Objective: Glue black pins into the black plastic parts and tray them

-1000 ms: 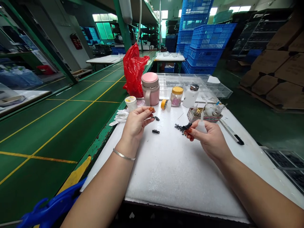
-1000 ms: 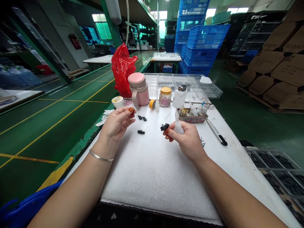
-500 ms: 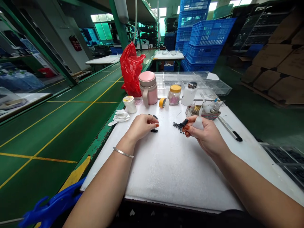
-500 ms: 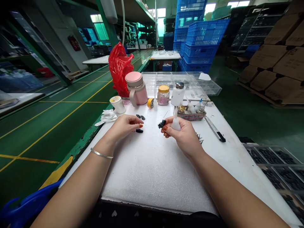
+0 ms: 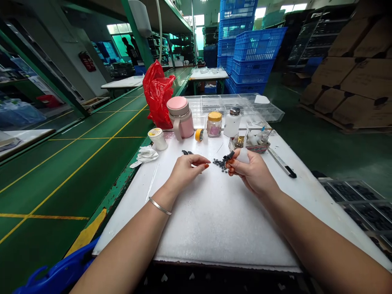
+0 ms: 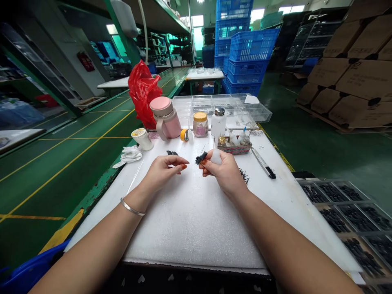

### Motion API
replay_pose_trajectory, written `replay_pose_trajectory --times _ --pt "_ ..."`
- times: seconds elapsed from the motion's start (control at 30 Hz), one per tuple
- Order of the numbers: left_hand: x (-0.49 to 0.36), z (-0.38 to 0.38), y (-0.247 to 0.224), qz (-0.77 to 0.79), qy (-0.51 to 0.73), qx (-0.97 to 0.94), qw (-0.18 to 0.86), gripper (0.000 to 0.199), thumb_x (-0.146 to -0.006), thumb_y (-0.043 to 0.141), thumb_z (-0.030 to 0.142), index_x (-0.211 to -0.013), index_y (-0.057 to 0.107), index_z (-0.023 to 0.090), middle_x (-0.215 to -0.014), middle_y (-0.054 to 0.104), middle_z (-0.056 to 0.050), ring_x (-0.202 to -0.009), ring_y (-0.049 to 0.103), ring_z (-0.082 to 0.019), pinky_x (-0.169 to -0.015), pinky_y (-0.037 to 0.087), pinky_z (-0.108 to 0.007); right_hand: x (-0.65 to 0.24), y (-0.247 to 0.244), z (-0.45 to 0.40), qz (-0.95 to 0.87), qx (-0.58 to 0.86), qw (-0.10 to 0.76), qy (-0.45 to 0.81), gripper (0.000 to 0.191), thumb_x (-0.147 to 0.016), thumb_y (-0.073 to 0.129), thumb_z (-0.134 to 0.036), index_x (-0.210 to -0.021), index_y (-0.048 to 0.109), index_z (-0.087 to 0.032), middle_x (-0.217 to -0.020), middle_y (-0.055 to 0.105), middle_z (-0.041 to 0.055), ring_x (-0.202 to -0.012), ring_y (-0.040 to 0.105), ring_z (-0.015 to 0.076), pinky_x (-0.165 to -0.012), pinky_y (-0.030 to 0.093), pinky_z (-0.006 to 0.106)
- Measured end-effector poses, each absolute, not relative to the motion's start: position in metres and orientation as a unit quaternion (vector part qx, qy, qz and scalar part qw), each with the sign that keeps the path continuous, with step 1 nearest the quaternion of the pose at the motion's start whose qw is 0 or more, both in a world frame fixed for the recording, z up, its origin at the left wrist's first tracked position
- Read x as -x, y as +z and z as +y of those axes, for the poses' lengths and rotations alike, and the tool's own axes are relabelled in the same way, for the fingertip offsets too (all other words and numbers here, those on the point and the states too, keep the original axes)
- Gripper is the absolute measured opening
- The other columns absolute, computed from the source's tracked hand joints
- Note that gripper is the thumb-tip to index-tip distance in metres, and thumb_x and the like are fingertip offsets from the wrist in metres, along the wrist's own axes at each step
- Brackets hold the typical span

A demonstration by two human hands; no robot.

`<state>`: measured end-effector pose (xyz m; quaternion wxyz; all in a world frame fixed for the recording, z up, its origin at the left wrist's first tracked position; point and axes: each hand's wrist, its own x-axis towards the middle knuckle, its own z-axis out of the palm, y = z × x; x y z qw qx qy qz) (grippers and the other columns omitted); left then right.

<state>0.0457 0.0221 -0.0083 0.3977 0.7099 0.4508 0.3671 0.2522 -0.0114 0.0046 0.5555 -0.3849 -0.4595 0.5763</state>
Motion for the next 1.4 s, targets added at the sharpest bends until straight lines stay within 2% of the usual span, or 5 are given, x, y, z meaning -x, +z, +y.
replay_pose_trajectory --times 0.5,0.9,1.2,1.27,1.4 --pt "-0.066 0.016 -0.002 0.45 0.375 -0.706 0.398 0.021 -0.078 0.066 0.028 -0.089 0.075 0.013 -0.083 0.072 -0.005 -0.073 0.063 -0.016 -0.062 0.054 -0.024 -0.255 0.01 -0.009 -0.431 0.403 0.584 0.558 0.034 -0.06 0.083 -0.032 -0.077 0.06 -0.015 -0.063 0.066 0.0004 -0.051 0.058 0.0112 -0.051 0.052 0.025" --pt "-0.115 0.034 -0.004 0.48 0.14 -0.857 0.124 0.018 -0.079 0.064 0.012 -0.08 0.077 0.023 -0.081 0.073 -0.001 -0.076 0.063 -0.021 -0.066 0.041 -0.029 -0.269 0.003 0.007 -0.463 0.442 0.62 0.453 0.031 -0.063 0.08 -0.034 -0.079 0.063 -0.013 -0.064 0.067 0.0025 -0.048 0.058 0.0113 -0.049 0.053 0.025" --pt "-0.118 0.028 -0.009 0.443 0.135 -0.882 0.085 0.02 -0.079 0.056 0.006 -0.077 0.072 0.019 -0.087 0.07 -0.005 -0.079 0.063 -0.022 -0.063 0.039 -0.029 -0.268 0.0 0.009 -0.473 0.437 0.62 0.448 0.031 -0.062 0.081 -0.036 -0.077 0.062 -0.015 -0.063 0.067 0.0018 -0.049 0.059 0.0119 -0.05 0.054 0.026" --pt "-0.112 0.027 -0.004 0.449 0.171 -0.866 0.137 0.019 -0.08 0.056 0.006 -0.08 0.071 0.018 -0.085 0.07 -0.004 -0.077 0.063 -0.019 -0.064 0.041 -0.027 -0.269 0.0 0.009 -0.477 0.432 0.621 0.447 0.033 -0.062 0.081 -0.038 -0.078 0.063 -0.015 -0.064 0.067 0.0017 -0.05 0.059 0.0121 -0.05 0.053 0.026" --pt "-0.091 0.022 0.01 0.45 0.325 -0.705 0.441 0.004 -0.082 0.062 0.014 -0.082 0.066 0.015 -0.075 0.069 -0.003 -0.065 0.062 -0.014 -0.057 0.047 -0.022 -0.267 0.003 0.004 -0.496 0.42 0.614 0.447 0.029 -0.066 0.081 -0.035 -0.077 0.063 -0.015 -0.064 0.067 0.0021 -0.051 0.059 0.0126 -0.05 0.052 0.026"
